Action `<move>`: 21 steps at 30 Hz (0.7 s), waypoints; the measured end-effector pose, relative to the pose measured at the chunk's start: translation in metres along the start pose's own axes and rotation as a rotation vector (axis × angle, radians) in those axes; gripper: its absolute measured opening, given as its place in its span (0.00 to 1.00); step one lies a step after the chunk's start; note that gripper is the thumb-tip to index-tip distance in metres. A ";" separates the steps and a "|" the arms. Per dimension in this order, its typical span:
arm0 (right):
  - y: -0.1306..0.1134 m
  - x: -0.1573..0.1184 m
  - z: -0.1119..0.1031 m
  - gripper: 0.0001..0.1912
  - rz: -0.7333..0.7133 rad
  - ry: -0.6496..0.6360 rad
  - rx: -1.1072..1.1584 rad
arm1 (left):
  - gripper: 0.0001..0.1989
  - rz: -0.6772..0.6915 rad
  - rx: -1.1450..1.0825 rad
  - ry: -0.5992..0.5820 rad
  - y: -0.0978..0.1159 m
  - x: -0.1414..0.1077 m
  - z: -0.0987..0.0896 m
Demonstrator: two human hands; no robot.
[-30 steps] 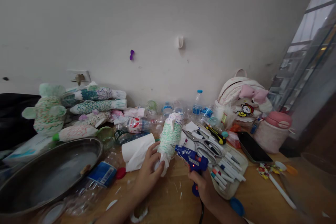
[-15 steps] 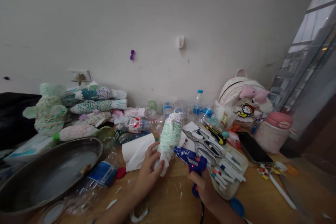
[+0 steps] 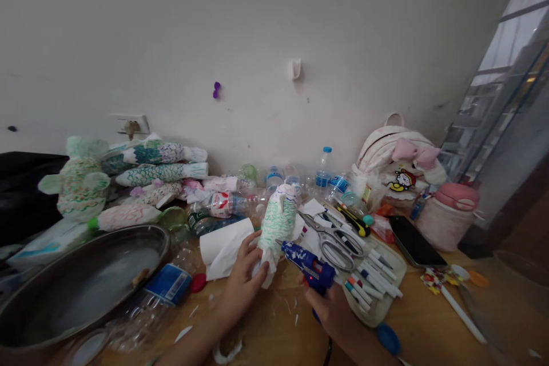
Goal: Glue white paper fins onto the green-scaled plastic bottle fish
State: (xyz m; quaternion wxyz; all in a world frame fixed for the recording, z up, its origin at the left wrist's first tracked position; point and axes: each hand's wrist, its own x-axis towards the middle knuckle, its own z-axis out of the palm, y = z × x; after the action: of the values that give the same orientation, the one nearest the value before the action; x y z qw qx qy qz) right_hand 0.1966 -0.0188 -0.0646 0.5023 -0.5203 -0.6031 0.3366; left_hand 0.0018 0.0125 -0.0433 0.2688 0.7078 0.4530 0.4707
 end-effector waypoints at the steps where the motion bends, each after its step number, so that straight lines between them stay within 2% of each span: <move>1: 0.001 -0.001 0.001 0.10 -0.008 0.021 -0.001 | 0.13 -0.002 0.001 0.001 0.001 0.000 0.000; 7: 0.001 -0.001 0.005 0.12 0.022 0.093 -0.037 | 0.13 0.001 0.009 0.001 0.002 0.000 0.000; 12: 0.000 0.000 0.000 0.13 0.095 0.060 -0.005 | 0.13 0.008 0.013 0.004 0.001 -0.001 0.000; 21: -0.008 0.002 -0.007 0.09 0.114 0.022 0.077 | 0.14 -0.006 -0.007 -0.008 0.004 0.000 0.000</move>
State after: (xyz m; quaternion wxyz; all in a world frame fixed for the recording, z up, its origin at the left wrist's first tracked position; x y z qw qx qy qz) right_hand 0.2009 -0.0191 -0.0544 0.5085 -0.5377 -0.5535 0.3819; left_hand 0.0035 0.0107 -0.0396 0.2746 0.7075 0.4524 0.4685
